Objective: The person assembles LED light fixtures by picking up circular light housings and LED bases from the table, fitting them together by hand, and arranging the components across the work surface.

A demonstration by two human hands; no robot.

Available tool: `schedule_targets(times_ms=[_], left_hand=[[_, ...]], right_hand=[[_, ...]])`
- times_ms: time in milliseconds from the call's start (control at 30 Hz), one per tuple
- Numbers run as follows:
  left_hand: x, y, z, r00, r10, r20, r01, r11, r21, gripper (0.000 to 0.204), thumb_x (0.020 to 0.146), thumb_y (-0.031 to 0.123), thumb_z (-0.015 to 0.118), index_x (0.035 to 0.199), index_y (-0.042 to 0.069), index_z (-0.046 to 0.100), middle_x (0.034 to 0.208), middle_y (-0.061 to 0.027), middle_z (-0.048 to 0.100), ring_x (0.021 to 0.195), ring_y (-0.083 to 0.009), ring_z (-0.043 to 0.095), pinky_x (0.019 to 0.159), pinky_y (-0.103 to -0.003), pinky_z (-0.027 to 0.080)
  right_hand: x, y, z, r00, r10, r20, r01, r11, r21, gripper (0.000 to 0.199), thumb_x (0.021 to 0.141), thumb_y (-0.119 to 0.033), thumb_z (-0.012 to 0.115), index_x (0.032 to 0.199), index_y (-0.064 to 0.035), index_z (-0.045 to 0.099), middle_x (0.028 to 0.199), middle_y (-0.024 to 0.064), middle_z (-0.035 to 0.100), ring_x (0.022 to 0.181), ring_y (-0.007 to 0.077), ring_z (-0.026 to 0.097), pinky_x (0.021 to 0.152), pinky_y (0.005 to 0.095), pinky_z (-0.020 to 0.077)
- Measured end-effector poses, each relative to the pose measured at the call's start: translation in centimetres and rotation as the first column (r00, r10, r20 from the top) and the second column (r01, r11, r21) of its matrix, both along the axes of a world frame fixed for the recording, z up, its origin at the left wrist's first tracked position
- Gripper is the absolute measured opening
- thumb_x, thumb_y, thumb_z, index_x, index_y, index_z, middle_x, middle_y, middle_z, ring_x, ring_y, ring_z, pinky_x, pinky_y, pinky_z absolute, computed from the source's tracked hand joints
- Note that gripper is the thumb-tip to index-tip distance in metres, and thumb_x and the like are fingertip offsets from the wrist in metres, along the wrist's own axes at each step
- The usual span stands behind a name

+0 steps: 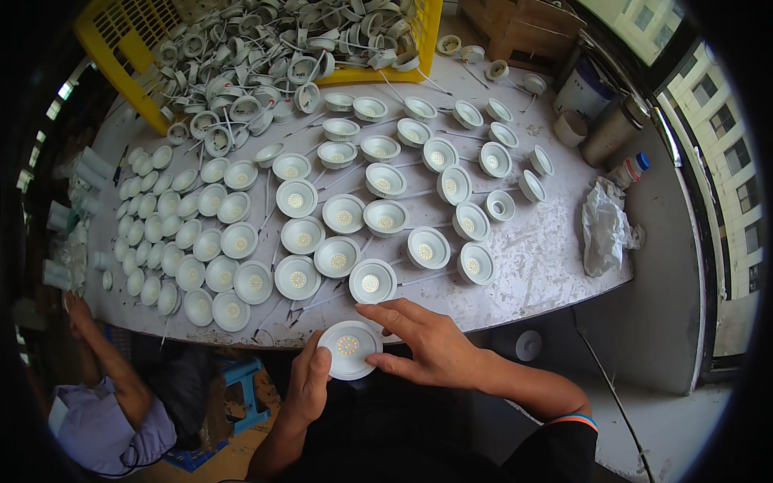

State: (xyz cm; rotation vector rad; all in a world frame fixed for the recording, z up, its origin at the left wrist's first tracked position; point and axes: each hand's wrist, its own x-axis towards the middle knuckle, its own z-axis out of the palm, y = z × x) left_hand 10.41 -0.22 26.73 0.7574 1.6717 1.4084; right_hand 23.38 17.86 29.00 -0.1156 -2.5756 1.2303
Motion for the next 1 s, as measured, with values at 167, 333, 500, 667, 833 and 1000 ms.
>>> schedule_targets(times_ms=[167, 333, 500, 667, 833, 1000], left_hand=[[0.7, 0.4, 0.0, 0.990, -0.035, -0.135, 0.029, 0.999, -0.044, 0.027, 0.091, 0.020, 0.058, 0.104, -0.003, 0.054, 0.086, -0.0155, 0.064, 0.080, -0.0217, 0.064, 0.070, -0.034, 0.050], [0.9, 0.8, -0.2, 0.973, -0.017, -0.230, -0.008, 0.994, -0.109, 0.026, 0.085, 0.013, 0.060, 0.104, -0.003, 0.054, 0.086, -0.0186, 0.064, 0.078, -0.0242, 0.065, 0.070, -0.036, 0.050], [0.9, 1.2, -0.3, 0.946, 0.018, -0.323, -0.055, 0.993, -0.105, 0.024, 0.085, 0.015, 0.059, 0.101, -0.002, 0.052, 0.085, -0.0225, 0.064, 0.078, -0.0355, 0.067, 0.068, -0.039, 0.052], [0.5, 1.1, -0.6, 0.952, 0.013, -0.305, -0.055, 0.990, -0.130, 0.024, 0.086, 0.015, 0.059, 0.101, -0.003, 0.052, 0.084, -0.0220, 0.064, 0.078, -0.0348, 0.067, 0.068, -0.039, 0.051], [0.6, 1.0, -1.6, 0.961, 0.017, -0.276, -0.038, 0.997, -0.070, 0.025, 0.089, 0.020, 0.059, 0.102, 0.000, 0.053, 0.083, -0.0215, 0.065, 0.078, -0.0389, 0.067, 0.066, -0.042, 0.052], [0.4, 0.7, -4.2, 0.992, -0.007, -0.125, 0.001, 0.998, -0.055, 0.030, 0.095, 0.022, 0.053, 0.114, 0.000, 0.058, 0.110, -0.0160, 0.062, 0.105, -0.0242, 0.059, 0.090, -0.039, 0.045]], right_hand=[[-0.2, -0.3, -0.2, 0.983, -0.073, 0.171, 0.091, 0.991, -0.098, 0.040, 0.083, -0.022, 0.071, 0.118, -0.0061, 0.058, 0.098, 0.0099, 0.061, 0.075, 0.0224, 0.066, 0.061, 0.0326, 0.0550], [-0.3, -0.8, -0.6, 0.979, -0.101, 0.176, 0.111, 0.993, -0.048, 0.033, 0.081, -0.010, 0.067, 0.113, -0.0057, 0.060, 0.091, 0.0094, 0.062, 0.071, 0.0220, 0.065, 0.057, 0.0333, 0.0534], [-0.2, -0.1, -0.5, 0.985, -0.090, 0.147, 0.082, 0.995, 0.063, 0.036, 0.079, -0.001, 0.060, 0.115, -0.0050, 0.059, 0.090, 0.0107, 0.062, 0.070, 0.0236, 0.065, 0.060, 0.0345, 0.0534], [0.3, 0.5, -0.1, 0.988, -0.132, 0.086, 0.139, 0.986, -0.094, 0.045, 0.077, 0.005, 0.055, 0.121, -0.0056, 0.056, 0.104, 0.0141, 0.061, 0.075, 0.0253, 0.065, 0.064, 0.0328, 0.0542], [0.0, -0.3, 0.3, 0.993, 0.097, 0.065, -0.111, 0.954, 0.279, 0.077, 0.074, -0.021, 0.074, 0.142, -0.0101, 0.039, 0.134, 0.0152, 0.046, 0.108, 0.0310, 0.054, 0.088, 0.0400, 0.0455], [-0.7, -0.3, 0.6, 0.988, 0.135, 0.079, -0.156, 0.886, 0.437, 0.090, 0.070, -0.023, 0.076, 0.147, -0.0141, 0.030, 0.134, 0.0129, 0.046, 0.112, 0.0277, 0.052, 0.088, 0.0392, 0.0436]])
